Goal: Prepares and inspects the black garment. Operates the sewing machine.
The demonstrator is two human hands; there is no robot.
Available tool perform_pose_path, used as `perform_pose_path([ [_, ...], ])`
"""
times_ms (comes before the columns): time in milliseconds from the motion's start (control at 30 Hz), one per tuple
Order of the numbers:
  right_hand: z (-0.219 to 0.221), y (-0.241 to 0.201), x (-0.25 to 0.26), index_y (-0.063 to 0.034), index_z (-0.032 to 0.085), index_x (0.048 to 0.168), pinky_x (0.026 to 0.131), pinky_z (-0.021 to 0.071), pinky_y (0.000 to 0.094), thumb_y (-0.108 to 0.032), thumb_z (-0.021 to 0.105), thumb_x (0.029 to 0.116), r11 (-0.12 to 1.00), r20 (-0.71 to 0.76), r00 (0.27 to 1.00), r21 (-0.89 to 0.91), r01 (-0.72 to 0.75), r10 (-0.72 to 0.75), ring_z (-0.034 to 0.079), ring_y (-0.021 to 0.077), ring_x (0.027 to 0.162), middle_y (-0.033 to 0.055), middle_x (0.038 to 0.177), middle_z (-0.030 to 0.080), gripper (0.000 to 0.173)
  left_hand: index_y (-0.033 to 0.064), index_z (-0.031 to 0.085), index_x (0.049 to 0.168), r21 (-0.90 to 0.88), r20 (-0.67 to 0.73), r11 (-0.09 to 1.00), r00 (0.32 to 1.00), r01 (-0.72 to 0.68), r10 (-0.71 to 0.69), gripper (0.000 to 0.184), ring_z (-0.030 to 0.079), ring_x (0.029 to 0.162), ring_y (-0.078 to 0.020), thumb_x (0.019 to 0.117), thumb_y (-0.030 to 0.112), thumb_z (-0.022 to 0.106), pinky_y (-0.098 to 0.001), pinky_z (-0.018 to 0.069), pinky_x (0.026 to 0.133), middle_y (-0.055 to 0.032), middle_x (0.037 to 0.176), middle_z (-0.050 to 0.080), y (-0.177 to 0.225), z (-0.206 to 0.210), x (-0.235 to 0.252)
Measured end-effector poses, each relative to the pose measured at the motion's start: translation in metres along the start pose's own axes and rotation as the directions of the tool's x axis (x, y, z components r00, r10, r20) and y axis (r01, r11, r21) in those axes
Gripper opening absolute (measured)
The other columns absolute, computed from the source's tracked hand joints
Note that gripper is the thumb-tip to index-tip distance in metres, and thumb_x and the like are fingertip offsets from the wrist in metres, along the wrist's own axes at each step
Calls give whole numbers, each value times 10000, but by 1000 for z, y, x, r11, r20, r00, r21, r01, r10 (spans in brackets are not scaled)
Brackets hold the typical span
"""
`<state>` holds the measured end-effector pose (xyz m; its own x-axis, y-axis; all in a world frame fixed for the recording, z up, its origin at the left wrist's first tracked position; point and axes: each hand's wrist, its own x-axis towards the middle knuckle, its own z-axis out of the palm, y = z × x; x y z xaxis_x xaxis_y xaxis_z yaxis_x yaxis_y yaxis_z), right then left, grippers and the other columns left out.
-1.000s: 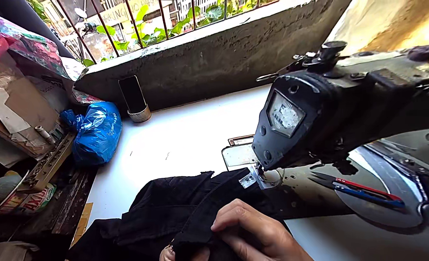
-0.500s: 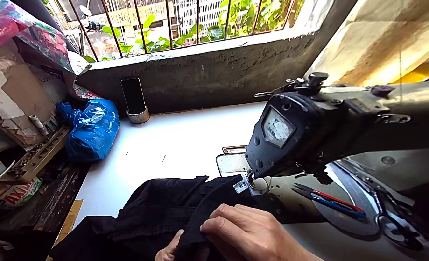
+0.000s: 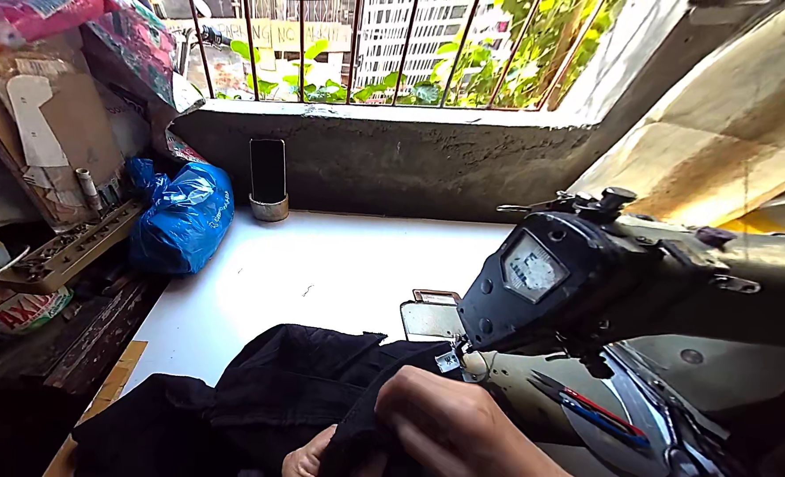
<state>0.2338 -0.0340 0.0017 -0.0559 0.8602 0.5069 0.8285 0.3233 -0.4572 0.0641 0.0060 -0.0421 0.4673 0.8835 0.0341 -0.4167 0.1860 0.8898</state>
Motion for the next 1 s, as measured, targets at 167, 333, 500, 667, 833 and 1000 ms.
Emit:
perform_pose_path([
  [167,-11,1,-1,-25,680,992,564,477,241,-80,607,953,991,128,992,132,-23,6,580,138,648,108,840,643,100,56,763,890,-19,-56,999,997,48,-49,248,732,788,-18,847,-159,648,-229,610,797,30,827,780,3,1,2],
  [333,-10,-6,-7,-31,675,990,503,475,312,-105,627,967,1000,119,993,12,-24,22,608,192,611,127,839,652,91,48,766,900,28,-16,999,1000,20,-20,237,731,814,-14,818,-158,683,-228,606,816,39,847,780,1,0,2],
  [500,-2,2,-3,-70,654,979,478,444,283,-110,604,963,1000,95,995,10,28,-29,571,155,590,80,794,612,66,51,761,893,54,-45,997,998,50,-48,231,730,796,-11,818,-153,684,-221,607,799,38,831,779,3,1,2],
  [667,-9,-2,-5,-43,663,1047,496,465,304,-152,640,972,999,167,986,40,4,-11,595,183,614,122,872,643,134,41,759,891,63,-67,996,996,65,-61,212,731,789,-15,820,-148,694,-220,608,797,31,826,778,4,1,3],
  [833,1,1,-5,-76,647,966,459,396,276,-114,585,966,998,65,996,-30,56,-54,528,148,560,68,762,584,72,40,755,908,92,-51,995,998,34,-30,228,730,804,-9,807,-156,697,-216,606,807,41,841,779,3,1,2],
  [1000,0,-3,-3,-87,642,949,427,390,286,-125,579,965,989,75,994,-113,91,-83,543,154,537,63,760,594,76,48,758,891,82,-67,996,997,33,-27,240,730,797,-6,803,-165,688,-213,607,801,46,833,778,4,2,1],
])
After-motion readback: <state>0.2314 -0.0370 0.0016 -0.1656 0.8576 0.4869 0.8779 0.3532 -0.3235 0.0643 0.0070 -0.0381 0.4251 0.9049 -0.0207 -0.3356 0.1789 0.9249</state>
